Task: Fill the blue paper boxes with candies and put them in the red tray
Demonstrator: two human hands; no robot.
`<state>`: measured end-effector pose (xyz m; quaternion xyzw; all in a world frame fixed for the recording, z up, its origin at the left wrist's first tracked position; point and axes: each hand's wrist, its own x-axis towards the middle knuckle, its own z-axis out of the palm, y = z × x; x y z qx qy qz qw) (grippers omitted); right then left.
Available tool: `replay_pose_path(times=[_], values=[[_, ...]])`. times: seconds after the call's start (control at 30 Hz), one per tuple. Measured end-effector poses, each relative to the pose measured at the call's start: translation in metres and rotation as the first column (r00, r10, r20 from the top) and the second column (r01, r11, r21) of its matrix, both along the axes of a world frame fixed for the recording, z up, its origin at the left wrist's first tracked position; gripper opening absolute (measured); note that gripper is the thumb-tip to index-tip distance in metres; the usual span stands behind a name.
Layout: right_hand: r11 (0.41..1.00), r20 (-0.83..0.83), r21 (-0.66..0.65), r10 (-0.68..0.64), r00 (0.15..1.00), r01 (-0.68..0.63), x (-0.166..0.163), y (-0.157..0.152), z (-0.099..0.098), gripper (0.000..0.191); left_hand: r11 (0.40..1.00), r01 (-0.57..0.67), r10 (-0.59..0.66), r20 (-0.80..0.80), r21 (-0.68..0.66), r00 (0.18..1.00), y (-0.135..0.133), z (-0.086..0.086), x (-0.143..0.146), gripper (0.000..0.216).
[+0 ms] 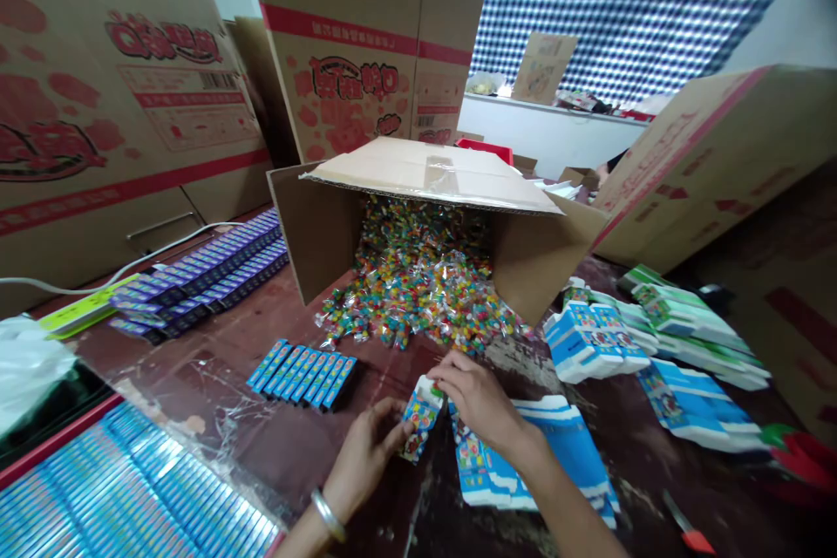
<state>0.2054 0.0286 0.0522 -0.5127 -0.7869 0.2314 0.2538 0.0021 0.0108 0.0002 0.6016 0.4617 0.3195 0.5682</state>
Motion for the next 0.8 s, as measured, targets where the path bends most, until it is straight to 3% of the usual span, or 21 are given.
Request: replay_pose_path(times=[0.13, 0.27, 0.4, 0.6, 0.73, 0.8], values=[[0.998, 0.041, 0.042, -0.049, 0.998, 0.048, -0.01, -0.001, -0.007, 0.023, 1.0, 0.003, -0.003, 0.008, 0.006, 1.0, 0.0, 0.002, 0.0, 0.028], [0.997, -0.009, 0.053, -0.06, 0.998, 0.061, -0.014, -0.003, -0.008, 0.007, 0.999, -0.037, 0.04, 0.103, -0.029, 0.994, -0.002, -0.003, 0.002, 0.028], [0.995, -0.072, 0.077, -0.055, 0.996, 0.061, -0.014, -0.006, -0.006, 0.018, 0.994, -0.077, 0.091, 0.206, -0.074, 0.974, -0.007, -0.004, 0.007, 0.026], [0.98, -0.154, -0.087, -0.188, 0.97, 0.176, -0.012, -0.003, -0.013, 0.015, 0.993, -0.112, 0.117, 0.207, -0.036, 0.971, -0.014, 0.0, 0.012, 0.024], [0.981, -0.263, -0.195, -0.064, 0.963, 0.012, -0.012, -0.004, -0.011, 0.026, 0.992, -0.12, 0.127, 0.24, -0.043, 0.962, -0.014, 0.001, 0.011, 0.022], [0.965, -0.364, -0.261, -0.077, 0.928, -0.022, -0.013, -0.007, -0.011, 0.031, 0.988, -0.151, 0.158, 0.284, -0.046, 0.946, -0.013, 0.002, 0.01, 0.025]])
